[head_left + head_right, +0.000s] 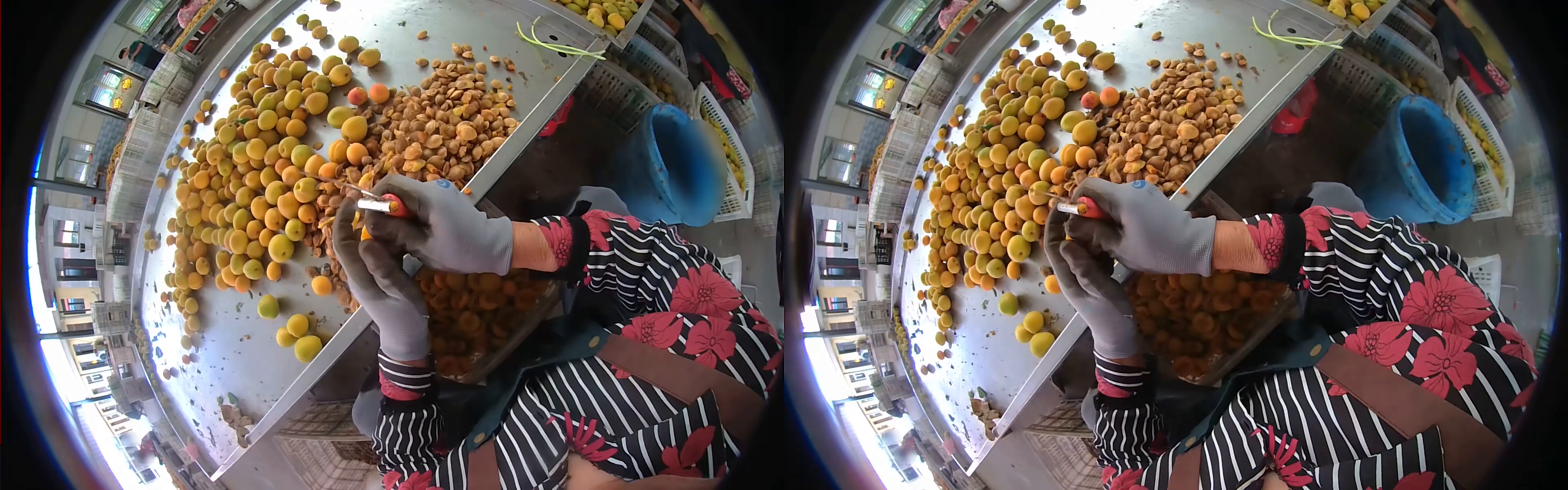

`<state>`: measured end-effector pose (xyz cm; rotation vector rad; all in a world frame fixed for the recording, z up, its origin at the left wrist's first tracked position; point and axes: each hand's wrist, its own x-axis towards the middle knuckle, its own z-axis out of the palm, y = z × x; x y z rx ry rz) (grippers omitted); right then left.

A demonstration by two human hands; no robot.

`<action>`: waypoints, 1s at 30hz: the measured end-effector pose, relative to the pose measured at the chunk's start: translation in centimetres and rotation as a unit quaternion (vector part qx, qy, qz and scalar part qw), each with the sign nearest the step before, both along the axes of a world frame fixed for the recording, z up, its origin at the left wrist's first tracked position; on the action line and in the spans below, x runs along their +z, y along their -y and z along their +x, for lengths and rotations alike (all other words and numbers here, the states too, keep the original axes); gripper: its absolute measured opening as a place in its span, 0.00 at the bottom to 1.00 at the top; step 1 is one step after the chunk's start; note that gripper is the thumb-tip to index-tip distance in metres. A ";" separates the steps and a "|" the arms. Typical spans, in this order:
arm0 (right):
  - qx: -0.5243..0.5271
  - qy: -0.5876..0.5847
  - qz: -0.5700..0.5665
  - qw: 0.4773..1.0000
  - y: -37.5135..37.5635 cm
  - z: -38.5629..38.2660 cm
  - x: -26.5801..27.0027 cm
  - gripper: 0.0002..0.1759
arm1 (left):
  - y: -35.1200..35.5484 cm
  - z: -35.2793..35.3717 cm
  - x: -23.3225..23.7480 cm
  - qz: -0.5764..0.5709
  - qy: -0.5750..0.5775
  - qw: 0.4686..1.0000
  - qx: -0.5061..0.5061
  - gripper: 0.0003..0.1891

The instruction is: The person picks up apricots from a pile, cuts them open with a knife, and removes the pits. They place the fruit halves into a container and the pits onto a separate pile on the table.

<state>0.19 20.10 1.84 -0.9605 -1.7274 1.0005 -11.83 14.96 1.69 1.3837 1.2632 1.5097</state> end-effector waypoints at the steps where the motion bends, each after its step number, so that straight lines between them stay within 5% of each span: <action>1: 0.035 -0.063 -0.040 0.997 0.0 0.1 0.2 0.16 | -0.3 -0.1 -0.5 0.008 -0.003 1.000 0.016 0.34; 5: 0.174 -0.179 -0.217 0.944 -0.6 0.7 0.8 0.15 | -0.5 -1.3 -0.8 0.074 -0.169 0.982 0.038 0.29; 8: 0.178 -0.078 -0.167 0.967 -0.8 1.0 1.2 0.17 | -0.3 -1.5 -0.2 0.048 -0.125 0.991 0.016 0.28; 10: 0.167 -0.137 -0.183 0.959 -0.8 0.1 0.1 0.14 | -0.3 -1.8 -0.7 0.084 -0.236 0.966 0.065 0.27; 14: 0.138 -0.273 -0.289 0.907 0.2 -1.0 0.5 0.11 | 0.2 -1.0 0.8 0.063 -0.191 0.978 0.060 0.28; 21: 0.123 -0.241 -0.348 0.897 0.3 -1.2 0.5 0.19 | 0.3 -1.4 1.4 0.064 -0.244 0.965 0.076 0.27; 28: 0.157 -0.272 -0.450 0.836 0.8 -0.2 2.5 0.23 | -0.4 -1.0 0.6 0.179 -0.265 0.939 0.125 0.26; 30: 0.178 -0.285 -0.463 0.820 0.8 0.0 2.6 0.23 | 0.3 -1.0 1.0 0.136 -0.242 0.954 0.114 0.26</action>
